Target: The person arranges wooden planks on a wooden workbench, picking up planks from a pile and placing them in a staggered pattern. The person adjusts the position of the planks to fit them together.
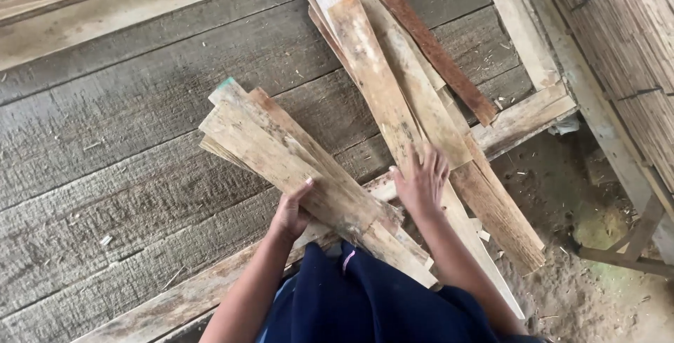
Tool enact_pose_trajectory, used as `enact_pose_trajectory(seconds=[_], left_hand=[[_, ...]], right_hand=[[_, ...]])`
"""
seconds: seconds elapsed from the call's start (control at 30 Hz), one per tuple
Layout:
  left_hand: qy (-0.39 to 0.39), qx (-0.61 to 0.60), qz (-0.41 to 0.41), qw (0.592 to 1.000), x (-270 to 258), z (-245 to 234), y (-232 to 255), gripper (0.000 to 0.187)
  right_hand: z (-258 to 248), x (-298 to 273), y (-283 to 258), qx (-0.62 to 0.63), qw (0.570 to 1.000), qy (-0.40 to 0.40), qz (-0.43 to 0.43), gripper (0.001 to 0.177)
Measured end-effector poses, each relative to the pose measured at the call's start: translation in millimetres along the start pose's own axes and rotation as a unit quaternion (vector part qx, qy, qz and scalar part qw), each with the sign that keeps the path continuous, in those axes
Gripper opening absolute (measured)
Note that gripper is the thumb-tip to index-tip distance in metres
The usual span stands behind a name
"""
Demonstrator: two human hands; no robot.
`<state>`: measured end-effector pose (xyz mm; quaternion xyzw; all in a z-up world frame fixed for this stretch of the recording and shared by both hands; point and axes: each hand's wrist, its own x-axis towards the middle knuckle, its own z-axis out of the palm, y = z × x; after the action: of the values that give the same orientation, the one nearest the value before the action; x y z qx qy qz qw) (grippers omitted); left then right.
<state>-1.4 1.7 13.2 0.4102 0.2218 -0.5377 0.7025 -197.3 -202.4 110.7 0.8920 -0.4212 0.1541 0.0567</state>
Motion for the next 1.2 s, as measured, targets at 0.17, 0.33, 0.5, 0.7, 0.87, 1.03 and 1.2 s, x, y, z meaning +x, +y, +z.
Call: enact_pose_trajectory(seconds=[0.17, 0.33, 0.5, 0.7, 0.87, 1.03, 1.2], left_hand=[[0.009, 0.018, 0.003, 1.0, -1, 7, 6, 0.07], [0.023, 0.025, 0.008, 0.999, 4, 0, 2, 0.071], [0.02, -0.027, -0.001, 0.999, 31, -18, -9, 0.062], [-0.009, -0.022, -0.014, 1.0, 32, 31, -21, 0.057], [-0.014, 0.012, -0.02, 1.0, 56, 53, -35, 0.059], [0.019, 0.01, -0.025, 0.999, 50, 61, -41, 0.066], [0.035, 0.033, -0.018, 0.999, 41, 73, -38, 0.08]], right_hand=[[-4, 26, -3, -0.016, 0.999, -0.044, 0.011, 0.096], [11, 40, 12, -0.024, 0.999, 0.042, -0.002, 0.098], [5, 63, 53, 0.086, 0.986, 0.14, 0.005, 0.098], [-22, 108, 122, 0.127, 0.985, 0.079, 0.092, 0.087], [-34, 111, 93, 0.111, 0.988, -0.081, 0.066, 0.094], [2, 83, 84, 0.08, 0.986, -0.143, -0.005, 0.099], [32, 103, 123, 0.09, 0.996, 0.001, -0.019, 0.076]])
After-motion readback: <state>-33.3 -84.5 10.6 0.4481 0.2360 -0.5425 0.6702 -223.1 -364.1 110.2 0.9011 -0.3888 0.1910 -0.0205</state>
